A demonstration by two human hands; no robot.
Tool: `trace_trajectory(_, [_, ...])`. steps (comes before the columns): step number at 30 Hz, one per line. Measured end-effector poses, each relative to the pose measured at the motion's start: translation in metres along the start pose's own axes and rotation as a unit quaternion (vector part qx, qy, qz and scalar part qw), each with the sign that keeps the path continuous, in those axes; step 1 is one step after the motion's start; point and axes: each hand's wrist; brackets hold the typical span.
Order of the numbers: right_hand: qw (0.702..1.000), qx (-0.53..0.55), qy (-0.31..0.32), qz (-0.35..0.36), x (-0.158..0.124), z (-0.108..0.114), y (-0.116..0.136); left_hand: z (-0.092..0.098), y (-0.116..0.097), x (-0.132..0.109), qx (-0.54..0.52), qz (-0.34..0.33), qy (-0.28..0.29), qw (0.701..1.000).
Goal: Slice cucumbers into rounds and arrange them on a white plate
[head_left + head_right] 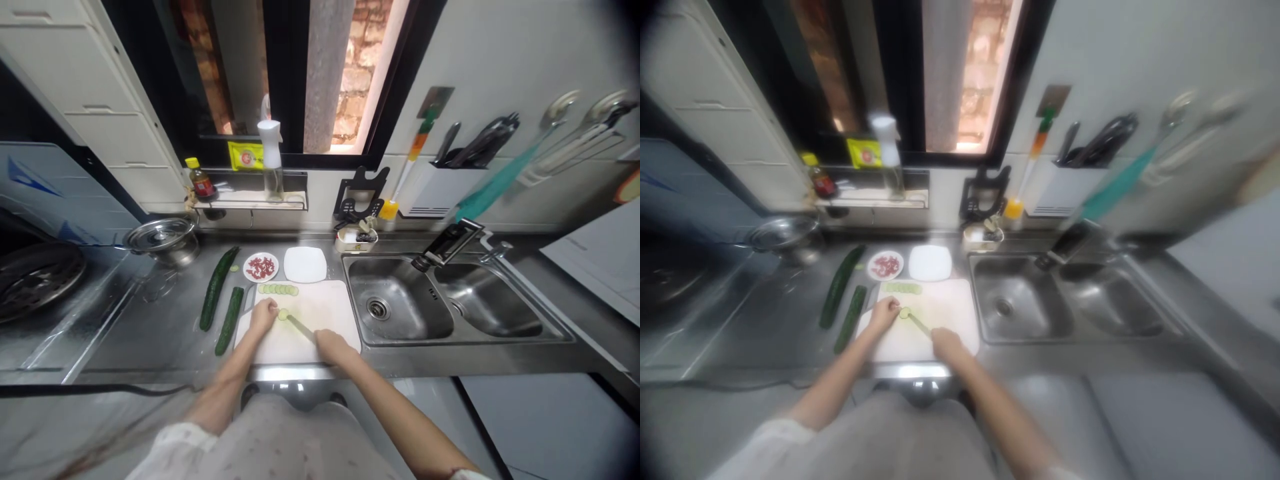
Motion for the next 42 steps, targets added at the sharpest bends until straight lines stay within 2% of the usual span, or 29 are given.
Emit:
trace_trajectory(4, [0.998, 0.045, -0.033, 0.012, -0.009, -0.014, -0.019, -0.007, -0.003, -0.016, 0.016, -0.055, -0.042, 0.997])
trace_trajectory(7, [0.993, 0.088, -0.066, -0.030, -0.011, -0.024, -0.030, -0.010, -0.010, -0.025, 0.054, -0.067, -0.028, 0.996])
trace_trajectory(12, [0.985, 0.112, -0.093, -0.088, -0.007, -0.029, -0.040, -0.010, -0.021, -0.025, 0.070, -0.027, -0.020, 0.997])
trace_trajectory(19, [0.984, 0.107, -0.099, -0.102, 0.001, -0.021, -0.045, -0.005, -0.025, -0.008, -0.003, 0.051, 0.027, 0.998])
trace_trajectory(22, [0.984, 0.103, -0.104, -0.102, 0.005, -0.020, -0.044, 0.001, -0.020, -0.001, -0.025, 0.086, 0.003, 0.996])
trace_trajectory(26, [0.987, 0.088, -0.091, -0.102, 0.009, -0.017, -0.042, 0.012, -0.008, 0.008, -0.014, 0.134, -0.044, 0.990])
trace_trajectory(29, [0.988, 0.080, -0.082, -0.104, 0.009, -0.014, -0.041, 0.019, -0.001, 0.013, -0.001, 0.157, -0.056, 0.986])
trace_trajectory(38, [0.988, 0.081, -0.079, -0.102, 0.011, -0.013, -0.043, 0.029, 0.004, 0.013, 0.044, 0.183, -0.056, 0.981])
trace_trajectory(42, [0.988, 0.079, -0.081, -0.106, 0.010, -0.012, -0.042, 0.030, 0.003, 0.009, 0.082, 0.151, -0.058, 0.983])
Point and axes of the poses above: each hand's wrist, its own x-axis towards the middle knuckle, its own z-axis out of the back of the hand, y = z × x, and after that the axes turned 6 degrees about -z, right-handed
